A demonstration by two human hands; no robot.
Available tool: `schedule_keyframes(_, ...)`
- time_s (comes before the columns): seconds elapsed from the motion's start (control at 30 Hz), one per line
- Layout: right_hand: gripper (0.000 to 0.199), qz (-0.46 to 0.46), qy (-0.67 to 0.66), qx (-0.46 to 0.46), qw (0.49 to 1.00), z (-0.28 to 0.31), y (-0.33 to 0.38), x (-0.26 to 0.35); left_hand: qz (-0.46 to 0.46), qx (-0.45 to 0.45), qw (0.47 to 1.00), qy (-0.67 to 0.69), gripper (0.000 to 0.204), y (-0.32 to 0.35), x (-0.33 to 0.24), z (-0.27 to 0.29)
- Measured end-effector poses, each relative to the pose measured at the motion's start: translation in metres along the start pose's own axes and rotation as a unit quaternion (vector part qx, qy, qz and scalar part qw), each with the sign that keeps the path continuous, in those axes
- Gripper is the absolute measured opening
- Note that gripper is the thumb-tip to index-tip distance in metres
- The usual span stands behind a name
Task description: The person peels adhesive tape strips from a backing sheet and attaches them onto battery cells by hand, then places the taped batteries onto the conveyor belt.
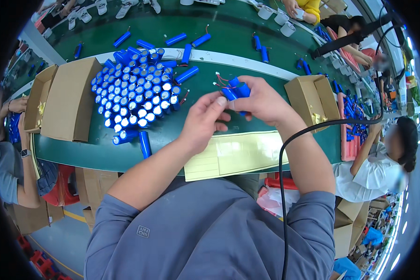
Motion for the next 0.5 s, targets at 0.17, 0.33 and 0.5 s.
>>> schedule_keyframes(0.17,0.035,0.148,0.176,-0.154,0.961,-0.025,0.006,-0.002,-0.042,0.063,0.991,0.113,0.034,-0.002,-0.002,-0.016)
schedule_keyframes(0.33,0.056,0.15,0.236,-0.197,0.94,-0.044,0.014,0.0,-0.055,-0.004,0.99,0.132,0.016,-0.002,0.002,-0.004)
schedule_keyframes(0.5,0.06,0.173,0.34,-0.153,0.912,-0.057,0.017,0.009,-0.045,-0.052,0.979,0.193,0.019,-0.004,0.002,0.005)
Point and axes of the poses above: each hand's wrist, its own y-axis away from the middle knuckle, its own z-axis out of the back of the hand, x = y × z, the point moved 7 cm from there along -y, towards the middle knuckle, and after that the axes turned 10 degrees about x, right-handed, at the moved point
